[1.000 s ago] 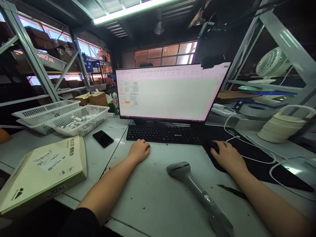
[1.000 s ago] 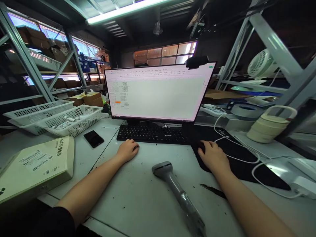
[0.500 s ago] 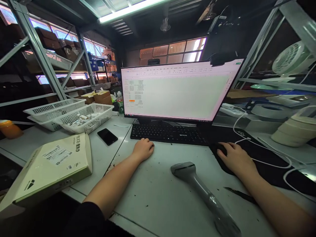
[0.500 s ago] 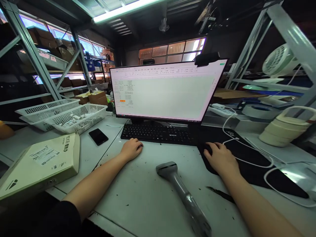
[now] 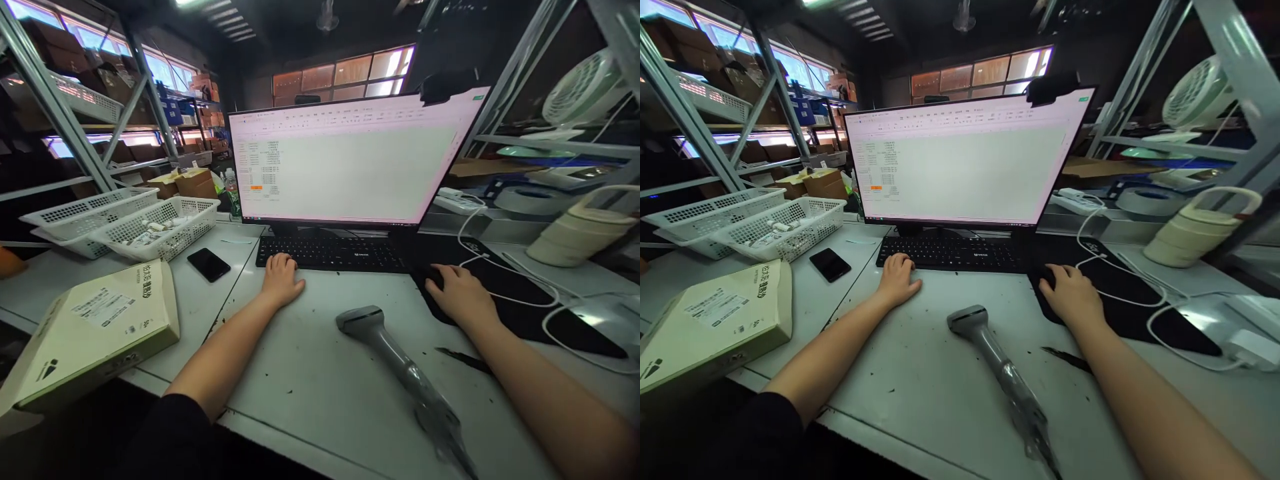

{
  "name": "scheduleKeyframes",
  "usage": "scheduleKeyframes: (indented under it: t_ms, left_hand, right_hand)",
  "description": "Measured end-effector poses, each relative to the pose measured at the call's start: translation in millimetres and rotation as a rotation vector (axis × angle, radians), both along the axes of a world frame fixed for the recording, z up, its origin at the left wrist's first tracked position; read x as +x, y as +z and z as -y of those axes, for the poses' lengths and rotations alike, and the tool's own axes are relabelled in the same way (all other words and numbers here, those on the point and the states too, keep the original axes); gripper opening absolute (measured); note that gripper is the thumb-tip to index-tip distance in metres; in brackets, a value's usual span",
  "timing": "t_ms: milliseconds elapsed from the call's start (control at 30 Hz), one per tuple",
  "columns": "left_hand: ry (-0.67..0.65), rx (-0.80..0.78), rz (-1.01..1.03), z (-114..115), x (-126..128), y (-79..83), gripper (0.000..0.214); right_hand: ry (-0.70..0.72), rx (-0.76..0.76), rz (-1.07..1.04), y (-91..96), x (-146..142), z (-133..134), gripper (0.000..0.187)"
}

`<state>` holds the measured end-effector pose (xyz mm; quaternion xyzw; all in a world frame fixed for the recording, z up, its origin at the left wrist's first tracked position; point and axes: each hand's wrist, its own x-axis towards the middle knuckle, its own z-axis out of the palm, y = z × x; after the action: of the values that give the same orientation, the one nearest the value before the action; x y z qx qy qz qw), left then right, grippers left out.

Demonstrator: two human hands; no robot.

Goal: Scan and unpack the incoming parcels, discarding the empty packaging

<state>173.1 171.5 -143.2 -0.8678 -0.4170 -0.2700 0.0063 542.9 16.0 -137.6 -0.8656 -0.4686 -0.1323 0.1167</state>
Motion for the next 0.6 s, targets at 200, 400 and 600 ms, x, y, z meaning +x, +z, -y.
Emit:
scheduleKeyframes:
  t_ms: [200,400,600]
  left_hand:
    - [0.179,-0.051,0.080,-23.0,-13.7,-2.9,0.037]
    - [0.176,-0.092,0.045,-25.3,-13.1,-6.4,0.062]
    - [0.138,-0.092,-0.090,-21.4,-12.7,-2.3,0.062]
  right_hand:
    - [0.014,0.021,0.009,-0.3,-1.2,1.4,0.054]
    - [0.011,0.026,0.001,2.8,-5.8,3.6,0.053]
    - [0.011,0.014,-0.010,5.0,-7.5,4.0,0.053]
